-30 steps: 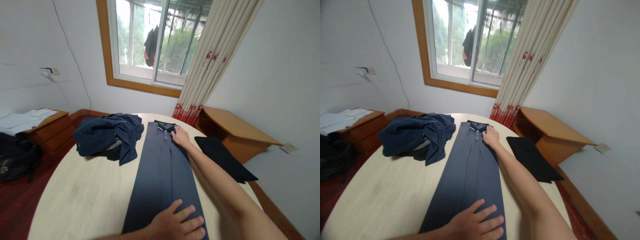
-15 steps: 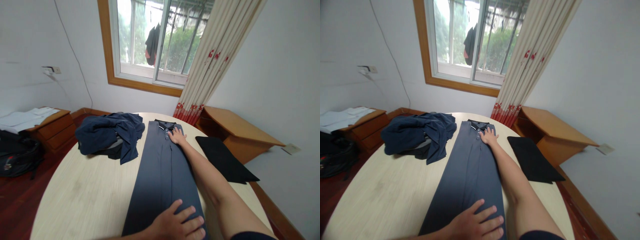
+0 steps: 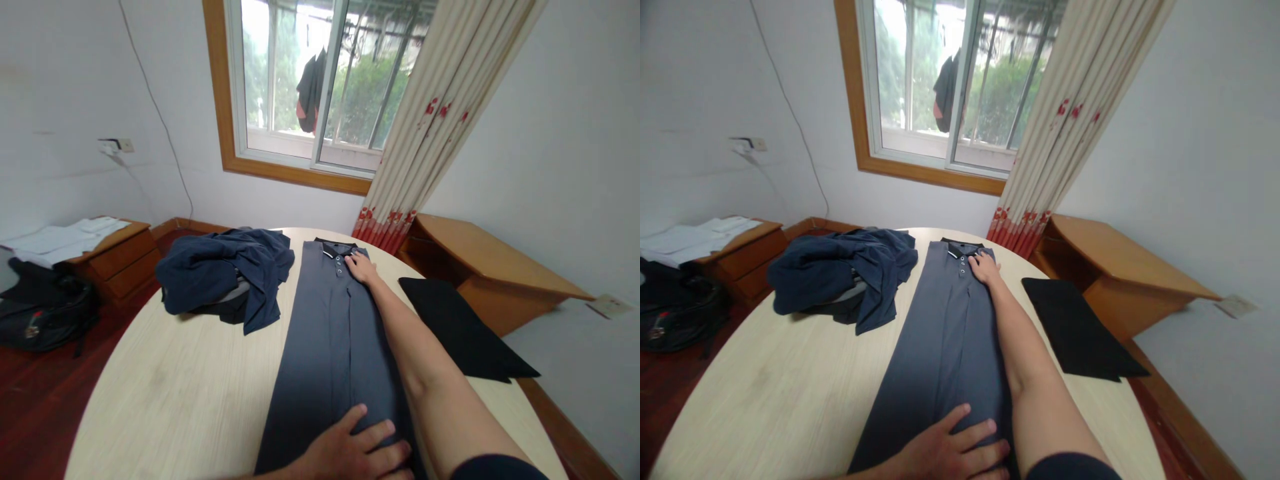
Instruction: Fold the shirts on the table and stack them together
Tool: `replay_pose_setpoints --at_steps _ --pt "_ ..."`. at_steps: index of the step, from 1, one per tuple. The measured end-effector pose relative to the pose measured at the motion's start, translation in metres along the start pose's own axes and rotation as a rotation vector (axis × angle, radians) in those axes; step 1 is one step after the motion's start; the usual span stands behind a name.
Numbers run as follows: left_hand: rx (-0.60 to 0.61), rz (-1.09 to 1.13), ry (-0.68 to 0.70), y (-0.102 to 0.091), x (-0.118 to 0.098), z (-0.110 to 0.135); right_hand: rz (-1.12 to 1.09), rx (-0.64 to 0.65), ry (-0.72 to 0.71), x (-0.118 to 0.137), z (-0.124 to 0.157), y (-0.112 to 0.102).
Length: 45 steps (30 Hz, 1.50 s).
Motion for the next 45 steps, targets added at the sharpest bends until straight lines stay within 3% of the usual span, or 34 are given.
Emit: replay_pose_setpoints --at_steps 5,9,14,16,19,22,25,28,32,34,36,41,45 --pt "0.117 0.102 -0.016 -0.017 0.003 -0.002 0.037 -0.066 -0.114 0.022 0.056 -0.016" --pt "0.210 0.295 -0.051 -0.032 0.003 -0.001 0.099 0.015 -0.192 0.041 0.133 0.000" --pt "0.303 0.395 -0.058 -0.034 -0.004 -0.003 0.098 0.068 -0.157 0.041 0.219 0.009" --pt "0.297 0.390 -0.030 -0.036 -0.008 -0.006 0.092 0.087 -0.152 0.041 0.244 0.009" --pt "0.197 0.386 0.013 -0.052 -0.007 -0.011 0.091 0.098 -0.142 0.042 0.275 0.006" --pt "0.071 0.368 -0.088 -0.076 0.023 -0.006 0.089 0.099 -0.136 0.043 0.305 0.003" --pt "0.034 0.296 -0.339 -0.087 0.081 0.016 0.069 0.106 -0.124 0.045 0.340 -0.002" --pt "0.120 0.260 -0.490 -0.074 0.131 0.045 0.039 0.142 -0.181 0.057 0.383 -0.008" --pt "0.207 0.241 -0.568 -0.048 0.168 0.077 -0.010 0.264 -0.360 0.084 0.428 -0.014" --pt "0.194 0.261 -0.597 -0.043 0.177 0.088 -0.046 0.265 -0.419 0.090 0.426 -0.022" --pt "0.179 0.286 -0.621 -0.042 0.183 0.095 -0.077 0.187 -0.406 0.080 0.400 -0.036" --pt "0.214 0.320 -0.688 -0.044 0.192 0.113 -0.142 -0.039 -0.277 0.018 0.293 -0.058" --pt "0.277 0.388 -0.684 -0.047 0.188 0.119 -0.241 -0.089 -0.254 -0.017 0.249 -0.048"
Point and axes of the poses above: each hand's wrist, its own z-axis away from the middle knuckle, its own y-axis out of the palm, x = y × z, the point moved 9 cm from there along -z, towards the middle knuckle, and after that the axes turned 3 degrees about -z, right-handed, at the moved point
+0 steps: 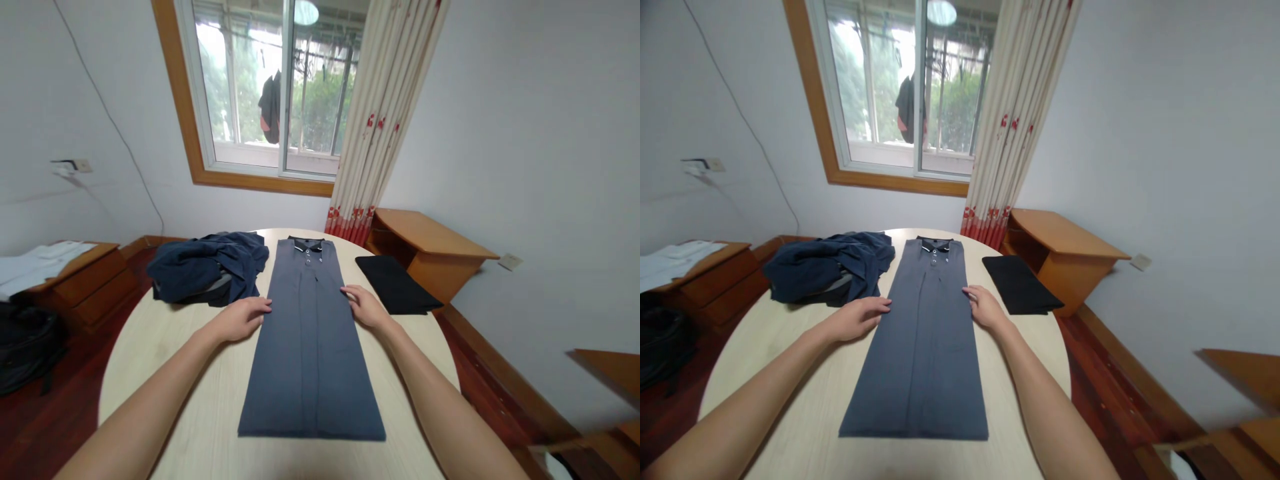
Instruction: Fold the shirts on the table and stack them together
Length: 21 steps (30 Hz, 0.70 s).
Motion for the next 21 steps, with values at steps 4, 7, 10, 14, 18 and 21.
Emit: replay_pose_setpoints --at_steps 4,7,10,14,18,21 --pt "0.201 -0.015 0.033 0.010 -0.014 0.004 -0.142 0.075 -0.043 -0.006 0.009 0.010" --pt "0.275 -0.038 0.078 0.016 -0.025 0.005 -0.187 0.237 -0.091 0.004 0.027 0.014" --pt "0.252 -0.032 0.121 0.020 -0.034 0.003 -0.142 0.405 -0.114 0.018 0.048 0.021" --pt "0.181 -0.011 0.180 0.019 -0.046 0.002 -0.078 0.428 -0.120 0.037 0.073 0.023" --pt "0.184 -0.013 0.239 0.018 -0.069 0.007 -0.059 0.310 -0.172 0.054 0.099 0.014" --pt "0.223 -0.066 0.267 0.021 -0.089 0.017 -0.076 0.283 -0.244 0.068 0.120 0.007"
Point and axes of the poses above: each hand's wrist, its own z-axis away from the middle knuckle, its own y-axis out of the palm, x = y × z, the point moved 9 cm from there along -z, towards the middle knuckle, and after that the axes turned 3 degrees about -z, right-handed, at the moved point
